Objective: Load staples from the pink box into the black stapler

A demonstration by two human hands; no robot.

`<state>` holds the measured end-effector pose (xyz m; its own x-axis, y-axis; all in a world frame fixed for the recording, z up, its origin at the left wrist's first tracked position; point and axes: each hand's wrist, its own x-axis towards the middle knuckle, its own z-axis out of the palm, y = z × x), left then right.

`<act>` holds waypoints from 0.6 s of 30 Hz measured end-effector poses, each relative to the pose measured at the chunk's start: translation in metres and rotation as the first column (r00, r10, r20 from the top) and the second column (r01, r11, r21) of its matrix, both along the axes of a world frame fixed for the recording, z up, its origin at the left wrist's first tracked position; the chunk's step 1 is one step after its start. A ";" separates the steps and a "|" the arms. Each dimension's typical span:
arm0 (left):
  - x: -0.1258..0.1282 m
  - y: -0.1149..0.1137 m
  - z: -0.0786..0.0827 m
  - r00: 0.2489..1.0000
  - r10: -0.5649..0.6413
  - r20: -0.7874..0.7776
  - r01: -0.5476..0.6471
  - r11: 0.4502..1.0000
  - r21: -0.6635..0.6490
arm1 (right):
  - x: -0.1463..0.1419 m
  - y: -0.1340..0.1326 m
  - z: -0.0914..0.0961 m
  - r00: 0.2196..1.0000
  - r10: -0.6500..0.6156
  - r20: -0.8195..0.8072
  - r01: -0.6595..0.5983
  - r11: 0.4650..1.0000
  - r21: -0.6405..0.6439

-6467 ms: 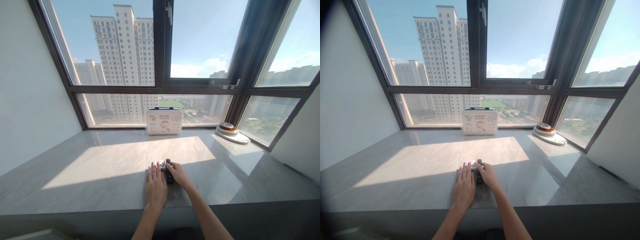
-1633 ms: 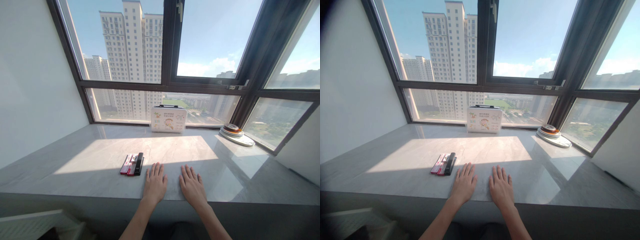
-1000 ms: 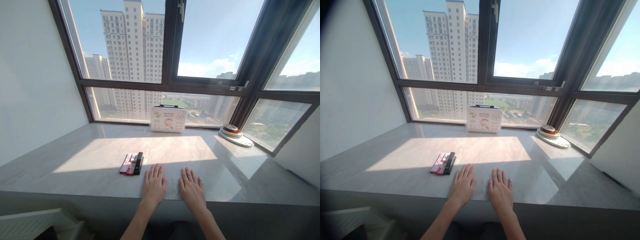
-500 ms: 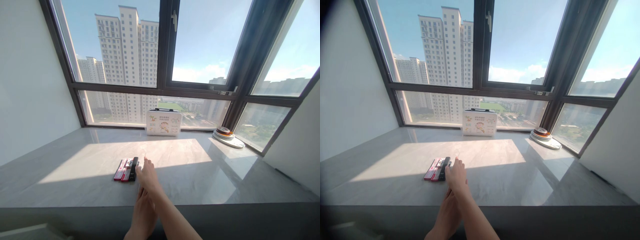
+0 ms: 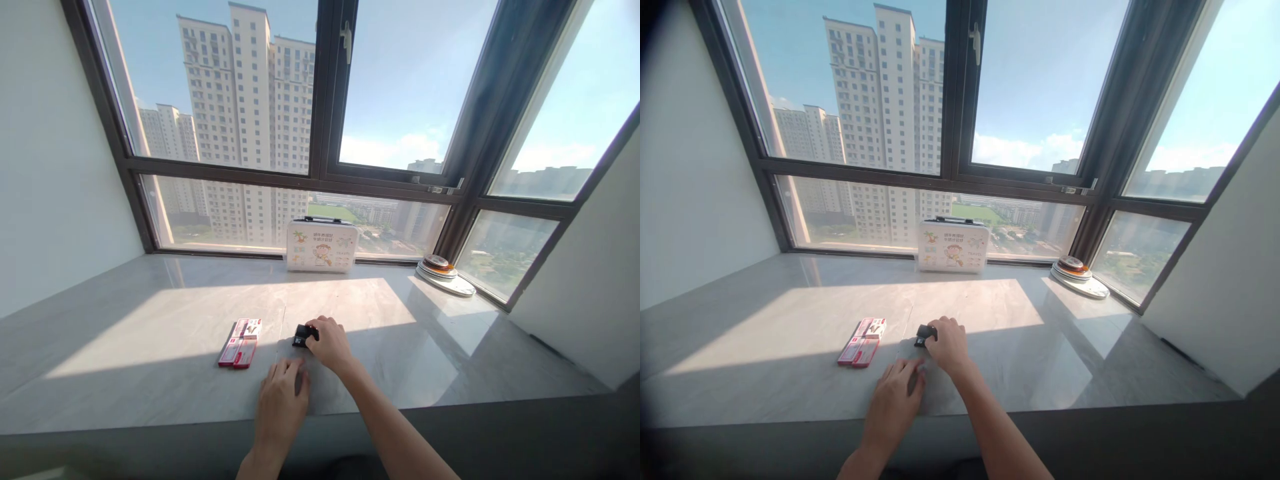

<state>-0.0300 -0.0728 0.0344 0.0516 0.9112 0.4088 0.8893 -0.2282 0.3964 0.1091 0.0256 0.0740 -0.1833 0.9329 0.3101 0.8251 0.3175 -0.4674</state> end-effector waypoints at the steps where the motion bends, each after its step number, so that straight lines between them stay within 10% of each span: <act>1: 0.002 0.008 -0.002 1.000 0.009 -0.011 -0.008 1.000 0.014 | 0.011 -0.004 0.000 1.000 -0.001 -0.007 0.001 1.000 0.005; 14: 0.008 0.036 -0.018 0.978 -0.152 -0.141 0.157 0.987 0.024 | 0.001 0.002 -0.004 0.946 -0.014 -0.323 0.032 0.998 0.050; 18: 0.011 0.038 -0.022 0.984 -0.109 -0.142 0.114 0.993 0.032 | 0.029 0.018 -0.008 0.518 -0.105 -0.849 0.136 0.990 -0.039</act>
